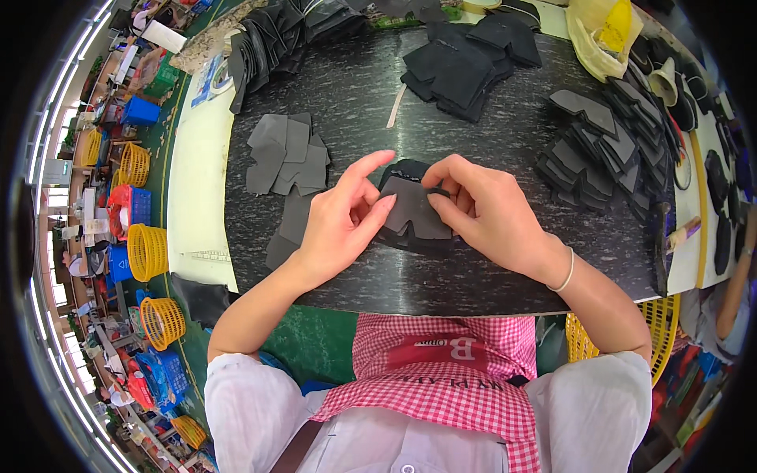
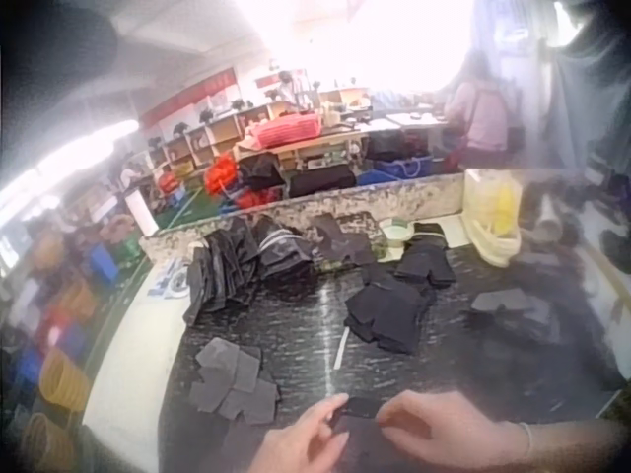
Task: The person picks up dark gray fabric shoe components from a blue basket and stacks them on a work surface, occasionally handling a bundle of the same items and moving a red bag of components.
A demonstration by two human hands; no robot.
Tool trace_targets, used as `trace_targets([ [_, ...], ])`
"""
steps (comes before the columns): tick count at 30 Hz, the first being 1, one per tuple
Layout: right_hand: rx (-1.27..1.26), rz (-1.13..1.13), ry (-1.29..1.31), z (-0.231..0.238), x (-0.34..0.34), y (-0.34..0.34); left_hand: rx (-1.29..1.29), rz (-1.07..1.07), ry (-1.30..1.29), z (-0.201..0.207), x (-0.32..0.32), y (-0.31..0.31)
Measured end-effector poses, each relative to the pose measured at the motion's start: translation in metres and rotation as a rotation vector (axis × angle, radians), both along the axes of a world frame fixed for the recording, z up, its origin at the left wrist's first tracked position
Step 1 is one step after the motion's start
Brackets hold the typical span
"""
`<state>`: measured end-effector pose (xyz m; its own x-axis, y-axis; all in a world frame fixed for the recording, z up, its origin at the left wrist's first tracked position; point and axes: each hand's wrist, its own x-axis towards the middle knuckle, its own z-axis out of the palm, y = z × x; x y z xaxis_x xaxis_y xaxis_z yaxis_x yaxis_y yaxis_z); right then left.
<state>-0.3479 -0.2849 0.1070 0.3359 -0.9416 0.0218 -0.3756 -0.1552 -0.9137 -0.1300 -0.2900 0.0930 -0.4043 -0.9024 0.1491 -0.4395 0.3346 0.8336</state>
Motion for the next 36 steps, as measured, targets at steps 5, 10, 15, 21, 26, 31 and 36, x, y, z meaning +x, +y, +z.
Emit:
trace_targets([
  [5,-0.041,0.007,0.032,-0.004,0.002,0.0,0.051,0.001,0.003,0.003,-0.001,0.0],
  [10,-0.47,0.098,0.311,-0.008,0.008,0.0,-0.506,-0.112,-0.355,-0.003,0.004,-0.01],
  [15,-0.4,-0.027,0.333,0.019,-0.022,-0.047,-0.446,-0.613,-0.454,0.011,-0.001,0.003],
  [21,-0.903,-0.052,0.529,-0.018,-0.012,-0.104,-0.29,-0.446,-0.374,0.022,-0.015,0.001],
  [26,-0.488,-0.028,0.25,-0.017,-0.038,-0.105,-0.644,-0.282,-0.067,0.01,-0.066,-0.051],
  [31,-0.574,-0.042,0.32,-0.016,-0.023,-0.096,-0.668,-0.277,-0.04,-0.005,-0.076,-0.071],
  [36,-0.185,-0.412,-0.013,-0.006,-0.059,-0.118,-0.672,-0.317,-0.154,-0.017,-0.077,-0.089],
])
